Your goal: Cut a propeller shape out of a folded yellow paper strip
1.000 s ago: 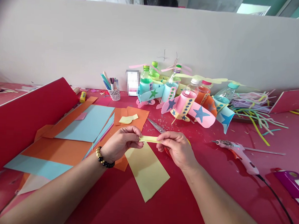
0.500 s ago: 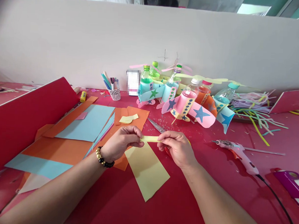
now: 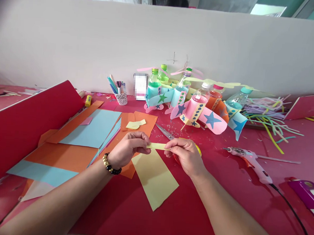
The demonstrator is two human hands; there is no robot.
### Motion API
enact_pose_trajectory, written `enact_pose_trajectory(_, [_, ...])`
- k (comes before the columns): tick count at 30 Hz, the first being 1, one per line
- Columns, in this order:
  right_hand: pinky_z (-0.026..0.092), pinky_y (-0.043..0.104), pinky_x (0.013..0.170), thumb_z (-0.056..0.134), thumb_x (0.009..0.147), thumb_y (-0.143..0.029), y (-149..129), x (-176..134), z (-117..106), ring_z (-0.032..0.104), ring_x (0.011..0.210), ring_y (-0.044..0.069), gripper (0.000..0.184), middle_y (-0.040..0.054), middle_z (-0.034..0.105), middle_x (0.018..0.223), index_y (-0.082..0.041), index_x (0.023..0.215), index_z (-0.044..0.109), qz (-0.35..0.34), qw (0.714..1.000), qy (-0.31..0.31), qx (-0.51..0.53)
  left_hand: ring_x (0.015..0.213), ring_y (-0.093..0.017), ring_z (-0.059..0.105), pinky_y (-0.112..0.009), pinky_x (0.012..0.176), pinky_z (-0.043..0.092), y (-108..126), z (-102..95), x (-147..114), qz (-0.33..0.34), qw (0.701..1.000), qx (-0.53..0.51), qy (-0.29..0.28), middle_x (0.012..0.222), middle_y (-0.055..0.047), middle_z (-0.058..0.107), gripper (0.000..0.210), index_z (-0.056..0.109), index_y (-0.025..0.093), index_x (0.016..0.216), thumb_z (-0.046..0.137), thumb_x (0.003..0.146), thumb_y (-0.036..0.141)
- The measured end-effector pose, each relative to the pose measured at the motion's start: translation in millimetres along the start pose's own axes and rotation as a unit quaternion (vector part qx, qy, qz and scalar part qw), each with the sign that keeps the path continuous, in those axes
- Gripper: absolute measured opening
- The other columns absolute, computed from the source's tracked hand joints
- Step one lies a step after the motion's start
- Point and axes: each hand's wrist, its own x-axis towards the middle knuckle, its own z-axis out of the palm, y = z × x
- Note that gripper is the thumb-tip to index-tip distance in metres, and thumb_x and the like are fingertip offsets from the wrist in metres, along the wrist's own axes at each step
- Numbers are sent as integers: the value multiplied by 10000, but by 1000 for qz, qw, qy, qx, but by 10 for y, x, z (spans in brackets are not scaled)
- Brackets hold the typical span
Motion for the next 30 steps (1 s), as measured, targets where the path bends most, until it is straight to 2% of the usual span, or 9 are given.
enact_pose_trajectory(6, [478, 312, 622, 613, 736, -147, -7, 0, -20, 602, 595, 167, 154, 17, 668, 608, -213, 710, 750, -14, 999, -8, -39, 559, -93, 598, -224, 616, 501, -29, 3, 14, 14, 999, 42, -7, 576, -3, 607, 257, 558, 131, 635, 789, 616, 242])
enact_pose_trajectory(10, [488, 318, 629, 616, 738, -159, -7, 1, -22, 604, 601, 171, 144, 20, 669, 617, -212, 702, 745, -15, 999, -13, -50, 550, -110, 614, -240, 586, 501, -31, -12, 19, 30, 999, 24, -10, 544, 28, 574, 397, 420, 160, 606, 812, 586, 226])
enact_pose_trajectory(15, [497, 324, 655, 611, 752, -171, -38, 0, -62, 619, 632, 183, 140, 34, 689, 660, -202, 716, 742, -17, 995, -35, -96, 561, -126, 630, -255, 588, 505, 7, -61, 11, 39, 998, 28, -34, 577, 45, 601, 420, 404, 193, 778, 792, 617, 206])
enact_pose_trajectory(17, [494, 318, 680, 600, 780, -195, -73, -1, -75, 630, 665, 186, 146, 37, 702, 698, -202, 824, 740, -20, 991, -43, -125, 567, -127, 626, -247, 581, 492, 13, -85, 13, 52, 997, 54, -34, 572, 51, 597, 424, 392, 201, 819, 775, 638, 195])
enact_pose_trajectory(19, [488, 309, 699, 585, 819, -246, -99, -2, -72, 639, 721, 189, 243, 42, 719, 791, -216, 1035, 691, -16, 987, -44, -151, 576, -124, 619, -241, 584, 480, 3, -99, 17, 77, 993, 90, -31, 573, 54, 590, 418, 382, 206, 834, 759, 655, 185])
enact_pose_trajectory(21, [486, 302, 707, 597, 836, -313, -95, -2, -49, 645, 798, 205, 340, 58, 719, 902, -222, 1162, 624, -9, 981, -45, -190, 584, -124, 613, -239, 585, 466, -24, -95, 19, 101, 986, 131, -35, 588, 44, 601, 407, 379, 209, 845, 747, 671, 190])
enact_pose_trajectory(24, [490, 289, 674, 663, 804, -389, -39, -7, 8, 651, 809, 220, 320, 62, 711, 891, -208, 1068, 665, -10, 961, -59, -271, 586, -125, 606, -228, 560, 437, -80, -54, 15, 124, 974, 180, -53, 613, 28, 615, 376, 383, 212, 848, 728, 699, 217])
enact_pose_trajectory(27, [460, 253, 567, 622, 841, -415, -8, -19, 52, 608, 608, 165, 237, 12, 667, 665, -205, 920, 700, -18, 943, -87, -322, 587, -121, 601, -221, 551, 422, -119, -2, 3, 133, 968, 208, -53, 629, 24, 613, 347, 395, 209, 837, 716, 710, 227])
enact_pose_trajectory(30, [402, 227, 505, 559, 892, -393, -52, -31, 63, 521, 488, 118, 257, -20, 603, 540, -199, 796, 697, -43, 923, -97, -369, 605, -124, 606, -222, 565, 428, -127, 29, -4, 128, 965, 225, -43, 644, 17, 623, 329, 414, 204, 833, 717, 706, 231])
